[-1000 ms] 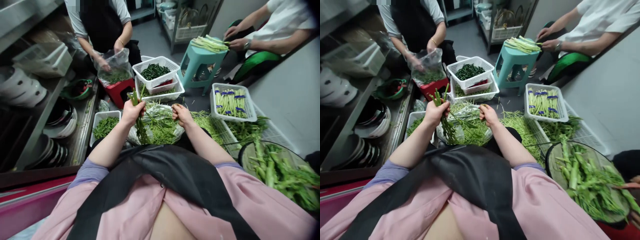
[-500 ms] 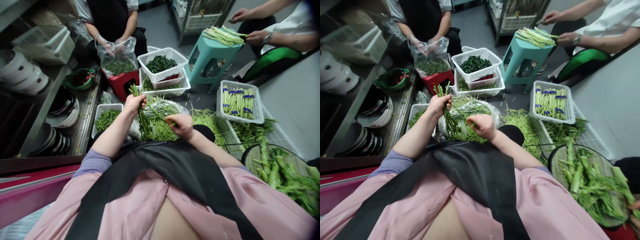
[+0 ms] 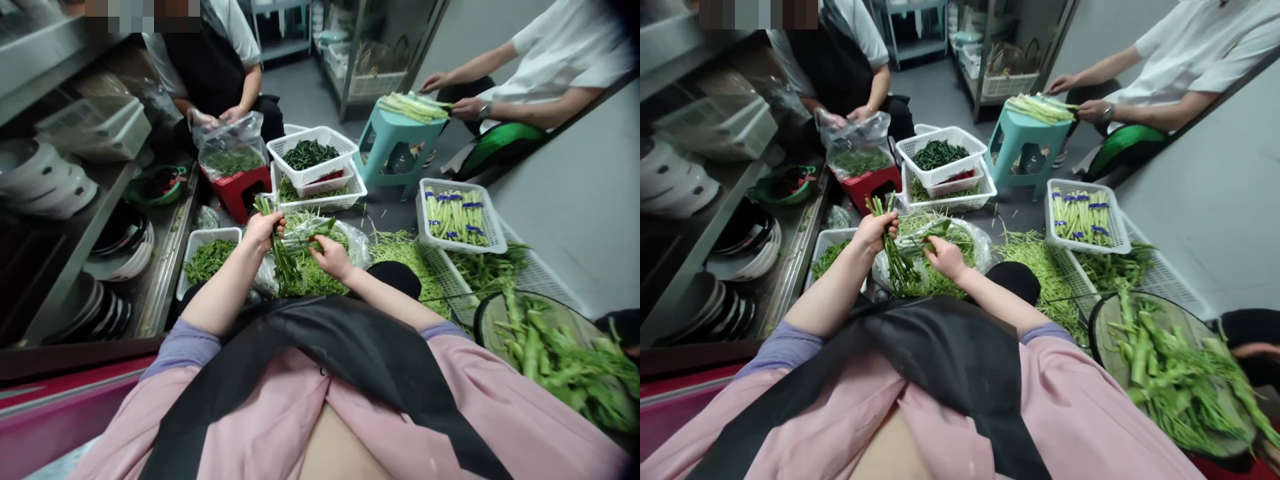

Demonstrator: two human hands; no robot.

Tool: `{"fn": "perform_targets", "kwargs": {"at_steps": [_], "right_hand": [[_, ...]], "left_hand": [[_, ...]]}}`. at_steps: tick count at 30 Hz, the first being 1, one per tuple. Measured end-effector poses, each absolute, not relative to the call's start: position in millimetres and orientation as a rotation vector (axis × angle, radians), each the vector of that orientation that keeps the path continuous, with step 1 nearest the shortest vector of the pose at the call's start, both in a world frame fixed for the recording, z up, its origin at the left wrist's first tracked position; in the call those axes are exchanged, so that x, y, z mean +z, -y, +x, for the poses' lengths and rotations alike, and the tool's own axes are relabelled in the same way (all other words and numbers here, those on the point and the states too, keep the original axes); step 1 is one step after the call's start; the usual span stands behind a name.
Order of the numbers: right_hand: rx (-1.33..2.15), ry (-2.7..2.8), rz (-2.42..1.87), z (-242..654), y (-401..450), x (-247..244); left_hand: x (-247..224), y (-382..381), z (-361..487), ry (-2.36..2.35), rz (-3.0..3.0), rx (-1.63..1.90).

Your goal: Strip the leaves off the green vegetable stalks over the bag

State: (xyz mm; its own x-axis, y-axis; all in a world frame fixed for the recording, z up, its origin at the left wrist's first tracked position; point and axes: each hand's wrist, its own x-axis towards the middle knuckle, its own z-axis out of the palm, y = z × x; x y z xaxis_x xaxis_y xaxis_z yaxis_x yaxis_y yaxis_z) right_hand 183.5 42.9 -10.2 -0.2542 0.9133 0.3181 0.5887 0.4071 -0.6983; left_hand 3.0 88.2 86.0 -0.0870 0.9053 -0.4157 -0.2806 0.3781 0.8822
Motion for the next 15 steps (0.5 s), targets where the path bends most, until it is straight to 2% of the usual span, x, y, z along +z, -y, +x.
{"fn": "perform_targets", "kwargs": {"at_steps": [5,15], "right_hand": [[0.745,1.688,-1.199,186.0,-46.7,-11.1],[1.218,1.695,-1.077,172.7,-50.3,-7.9]], "left_hand": [[86.5,-90.7,4.1,-1.272,0.602,1.099],[81.8,-94.6,4.7,-1.267,0.610,1.118]]}}
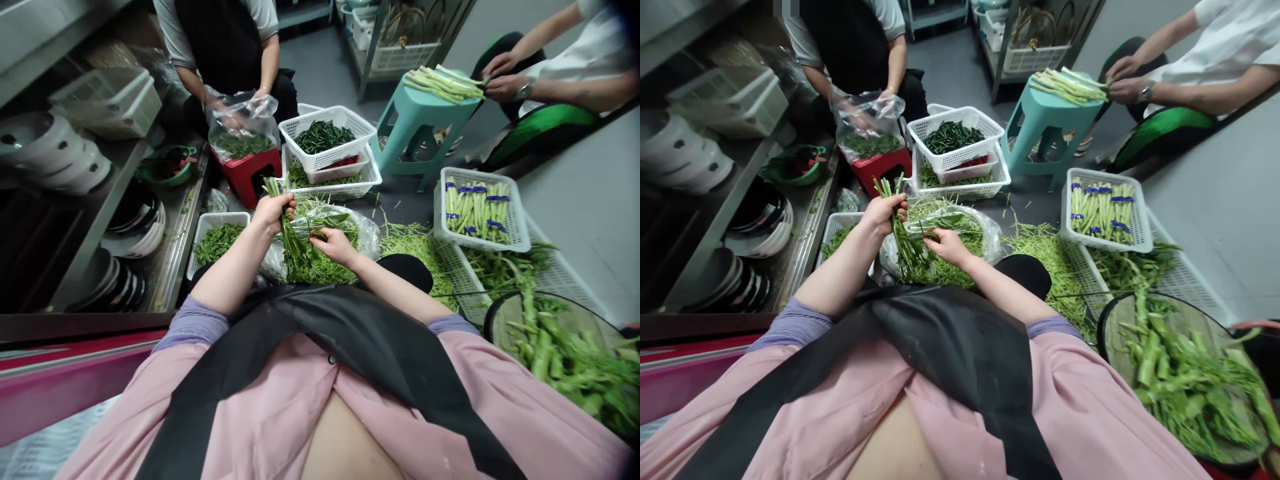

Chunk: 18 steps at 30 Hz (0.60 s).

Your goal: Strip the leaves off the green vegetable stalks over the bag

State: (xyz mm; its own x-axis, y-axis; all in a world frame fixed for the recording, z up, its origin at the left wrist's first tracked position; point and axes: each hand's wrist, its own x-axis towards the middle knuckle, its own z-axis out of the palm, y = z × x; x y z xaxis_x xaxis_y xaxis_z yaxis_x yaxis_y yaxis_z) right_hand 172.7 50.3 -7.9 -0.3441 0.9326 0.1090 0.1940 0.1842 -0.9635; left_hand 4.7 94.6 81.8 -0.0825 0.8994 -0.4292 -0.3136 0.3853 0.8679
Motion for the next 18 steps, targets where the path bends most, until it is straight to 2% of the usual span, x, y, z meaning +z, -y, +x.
{"fn": "perform_targets", "kwargs": {"at_steps": [5,9,11,14,18], "right_hand": [[1.639,1.330,-1.028,174.1,-42.7,2.0],[1.746,0.924,-1.052,177.0,-45.3,-0.2],[1.684,0.765,-1.093,185.7,-51.0,-2.5],[1.389,0.632,-1.101,206.7,-61.0,1.8],[1.139,0.967,-1.037,218.1,-69.1,28.0]], "left_hand": [[78.9,-91.7,1.4,-1.358,0.734,1.234],[82.4,-84.4,3.1,-1.387,0.833,1.275],[85.0,-81.7,3.3,-1.387,0.866,1.286],[87.2,-80.6,2.9,-1.368,0.870,1.272],[85.8,-80.2,7.7,-1.311,0.848,1.208]]}}
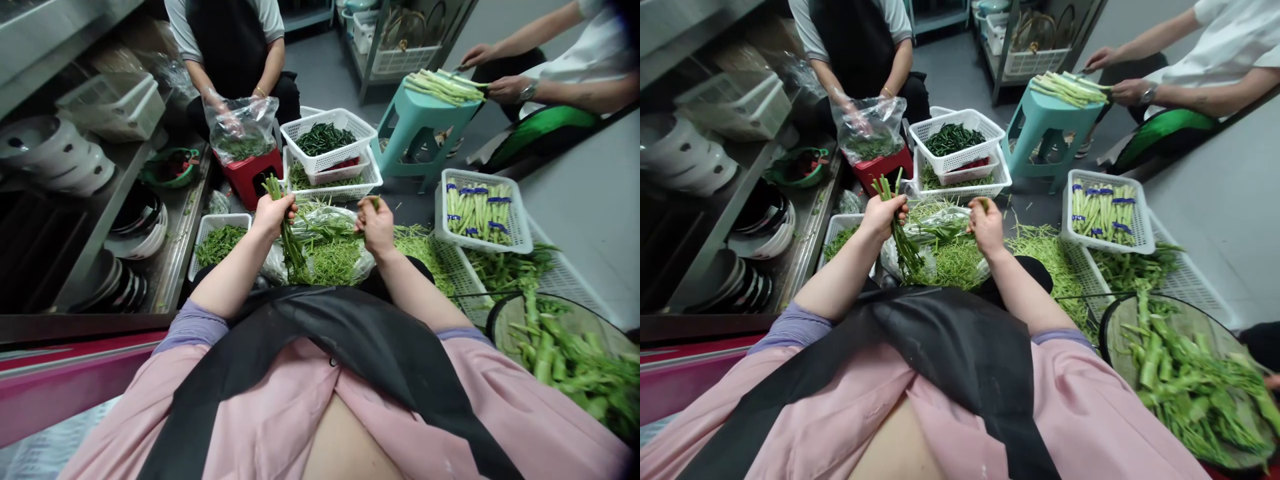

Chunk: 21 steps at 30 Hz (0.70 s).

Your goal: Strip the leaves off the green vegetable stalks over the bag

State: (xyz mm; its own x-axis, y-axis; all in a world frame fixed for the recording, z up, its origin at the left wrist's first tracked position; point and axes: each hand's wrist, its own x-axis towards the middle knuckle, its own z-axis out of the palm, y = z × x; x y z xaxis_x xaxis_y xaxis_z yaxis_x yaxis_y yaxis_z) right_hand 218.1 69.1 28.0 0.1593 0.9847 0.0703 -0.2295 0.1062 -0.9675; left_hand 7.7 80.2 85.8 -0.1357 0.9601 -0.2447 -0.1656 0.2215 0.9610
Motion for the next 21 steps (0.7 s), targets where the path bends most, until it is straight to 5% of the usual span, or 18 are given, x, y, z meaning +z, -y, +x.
{"fn": "perform_targets", "kwargs": {"at_steps": [5,11,21], "right_hand": [[1.438,1.633,-0.982,188.3,-71.9,53.5],[1.744,1.515,-0.914,176.6,-70.9,35.1],[1.605,1.409,-1.069,180.9,-69.4,33.5]], "left_hand": [[83.5,-73.4,21.4,-1.231,0.862,1.122],[83.7,-72.9,16.9,-1.214,0.862,1.155],[72.6,-79.8,10.7,-1.391,1.220,1.118]]}}
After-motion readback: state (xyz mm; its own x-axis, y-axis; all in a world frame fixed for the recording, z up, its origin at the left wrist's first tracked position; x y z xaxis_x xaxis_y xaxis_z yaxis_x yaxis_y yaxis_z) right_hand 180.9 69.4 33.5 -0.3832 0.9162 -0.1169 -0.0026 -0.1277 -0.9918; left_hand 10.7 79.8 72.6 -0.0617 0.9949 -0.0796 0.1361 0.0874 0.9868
